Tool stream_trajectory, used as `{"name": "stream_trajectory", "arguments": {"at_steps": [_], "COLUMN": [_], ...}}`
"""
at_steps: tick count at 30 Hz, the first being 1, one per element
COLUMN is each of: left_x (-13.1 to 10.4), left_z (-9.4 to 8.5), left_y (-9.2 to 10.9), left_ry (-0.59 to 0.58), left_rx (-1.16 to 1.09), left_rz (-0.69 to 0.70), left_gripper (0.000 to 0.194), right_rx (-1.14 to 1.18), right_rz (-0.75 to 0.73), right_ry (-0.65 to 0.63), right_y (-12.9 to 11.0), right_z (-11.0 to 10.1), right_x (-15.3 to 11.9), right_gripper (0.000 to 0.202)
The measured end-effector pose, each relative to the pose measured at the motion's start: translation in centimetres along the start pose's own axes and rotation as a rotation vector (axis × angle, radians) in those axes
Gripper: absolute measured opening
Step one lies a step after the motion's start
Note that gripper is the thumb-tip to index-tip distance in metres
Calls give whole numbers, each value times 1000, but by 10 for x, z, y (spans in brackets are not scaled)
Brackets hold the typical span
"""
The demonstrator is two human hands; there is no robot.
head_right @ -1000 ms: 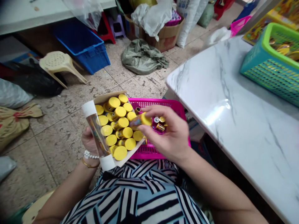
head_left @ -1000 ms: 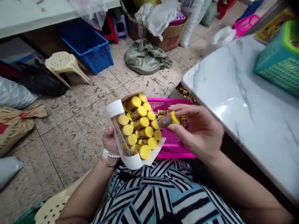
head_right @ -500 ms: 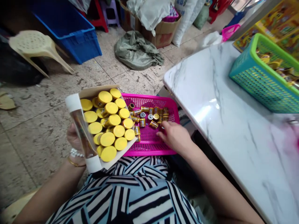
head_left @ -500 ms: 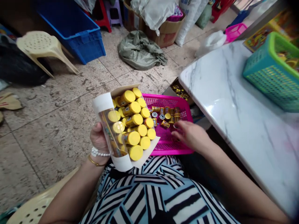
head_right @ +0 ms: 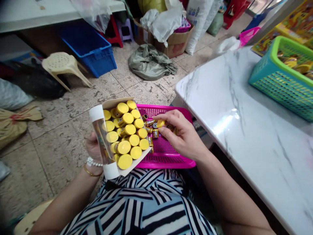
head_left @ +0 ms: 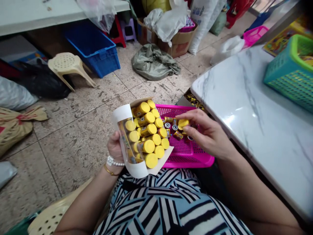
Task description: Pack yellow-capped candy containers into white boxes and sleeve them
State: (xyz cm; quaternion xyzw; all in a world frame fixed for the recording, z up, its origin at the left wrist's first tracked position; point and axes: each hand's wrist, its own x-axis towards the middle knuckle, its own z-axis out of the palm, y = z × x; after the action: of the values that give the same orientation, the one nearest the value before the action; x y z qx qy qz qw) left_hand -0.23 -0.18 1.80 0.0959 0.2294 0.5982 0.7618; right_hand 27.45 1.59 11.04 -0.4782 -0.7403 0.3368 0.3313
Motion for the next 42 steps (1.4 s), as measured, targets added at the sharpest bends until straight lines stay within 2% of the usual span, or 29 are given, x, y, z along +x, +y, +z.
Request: {"name": "stream_trajectory", "arguments": {"at_steps": [3, 6, 8, 11, 13, 15, 16, 18, 19, 21, 23, 24, 26, 29, 32, 34, 37, 39, 40, 42], "left_x": [0, 0, 1, 1, 0, -2, -2, -2, -1, 0, 2, 2, 2, -1, -5, -6, -5, -4, -3, -3], "left_z": [0, -2, -5, -9, -11, -13, -14, -15, -14, -11, -7, -4, -1, -3, -8, -10, -9, -6, -4, -1], "left_y": [-2, -2, -1, 0, 1, 1, 2, 4, 4, 5, 5, 4, 3, 1, 1, 2, 2, 1, 0, -1], "left_ry": [1, 10, 19, 38, 55, 58, 51, 35, 29, 24, 24, 23, 13, 3, 37, 38, -4, -13, -12, -14], "left_rx": [-3, 7, 19, 28, 20, 10, 5, -10, -19, -30, -37, -38, -40, -13, 20, 30, 17, 14, 17, 24], "left_rz": [-36, -22, -12, 18, 39, 27, 13, -2, 1, -6, -18, -16, -9, -59, -86, -92, -106, -104, -108, -105], "left_gripper": [38, 42, 39, 29, 29, 31, 30, 26, 24, 24, 25, 26, 27, 30, 33, 34, 35, 38, 41, 42], "right_rx": [162, 350, 373, 142, -18, -55, -53, -160, -275, -568, -711, -737, -761, -773, -754, -678, -258, 13, 57, 11], "right_rz": [1, -1, -27, -158, -271, -310, -277, -109, 2, 200, 258, 251, 221, 189, 176, 182, 114, -12, -86, -234], "right_ry": [200, 321, 345, 272, 163, 141, 183, 246, 211, -50, -275, -338, -405, -487, -507, -402, -24, 203, 263, 287], "right_y": [-22, -38, -43, -48, -46, -36, -26, 3, 20, 56, 83, 92, 99, 92, 80, 67, 35, 8, -5, -28], "right_z": [12, 39, 60, 81, 80, 67, 58, 39, 32, 25, 31, 39, 57, 75, 66, 49, 31, 33, 39, 54], "right_x": [10, 16, 18, 16, 11, 4, 1, -5, -7, -10, -14, -17, -22, -30, -27, -19, -2, 10, 17, 27], "right_gripper": [17, 19, 21, 17, 9, 4, 3, 8, 13, 21, 20, 19, 19, 21, 15, 21, 31, 32, 32, 30]}}
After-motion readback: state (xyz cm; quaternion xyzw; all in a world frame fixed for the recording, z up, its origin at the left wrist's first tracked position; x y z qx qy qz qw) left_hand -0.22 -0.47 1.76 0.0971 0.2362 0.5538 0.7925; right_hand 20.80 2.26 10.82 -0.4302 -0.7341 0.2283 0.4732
